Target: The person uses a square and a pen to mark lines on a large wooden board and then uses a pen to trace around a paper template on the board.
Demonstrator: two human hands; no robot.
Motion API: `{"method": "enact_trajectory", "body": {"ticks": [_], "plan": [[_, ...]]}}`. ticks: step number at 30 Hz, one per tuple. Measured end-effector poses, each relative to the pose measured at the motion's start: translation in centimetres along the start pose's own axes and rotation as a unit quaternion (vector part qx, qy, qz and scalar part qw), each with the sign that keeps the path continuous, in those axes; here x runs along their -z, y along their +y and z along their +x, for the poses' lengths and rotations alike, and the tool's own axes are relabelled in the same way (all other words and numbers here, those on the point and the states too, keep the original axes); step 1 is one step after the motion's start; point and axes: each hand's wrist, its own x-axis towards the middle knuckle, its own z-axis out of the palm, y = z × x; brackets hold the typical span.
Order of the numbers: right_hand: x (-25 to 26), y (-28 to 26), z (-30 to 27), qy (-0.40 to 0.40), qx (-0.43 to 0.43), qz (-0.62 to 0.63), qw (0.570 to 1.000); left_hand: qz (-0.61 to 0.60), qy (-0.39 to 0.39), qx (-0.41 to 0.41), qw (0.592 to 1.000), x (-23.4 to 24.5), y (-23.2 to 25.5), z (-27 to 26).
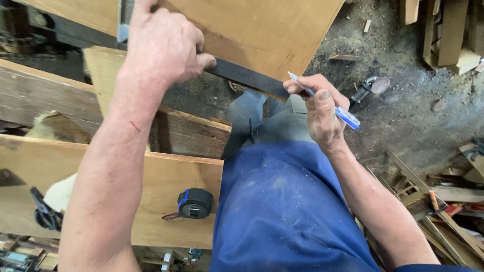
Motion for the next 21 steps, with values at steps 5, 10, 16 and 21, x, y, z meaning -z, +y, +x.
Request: {"method": "enact_trajectory", "body": {"ticks": [5, 10, 16, 21], "plan": [[0.1, 2.1, -1.1, 0.031, 0.011, 0.018, 0.999, -0.052, 0.031, 0.014, 0.998, -1.3, -0.3, 0.1], [-0.1, 1.0, -1.2, 0.050, -0.056, 0.015, 0.997, -0.036, 0.014, 0.002, 0.999, -1.5, -0.2, 0.1], [-0.8, 0.9, -1.0, 0.008, 0.040, -0.173, 0.984, -0.034, 0.026, -0.001, 0.999, -1.8, -0.4, 0.2], [-1.5, 1.6, -1.1, -0.076, 0.172, -0.267, 0.945, -0.016, 0.046, -0.005, 0.999, -2.1, -0.5, 0.3]]}}
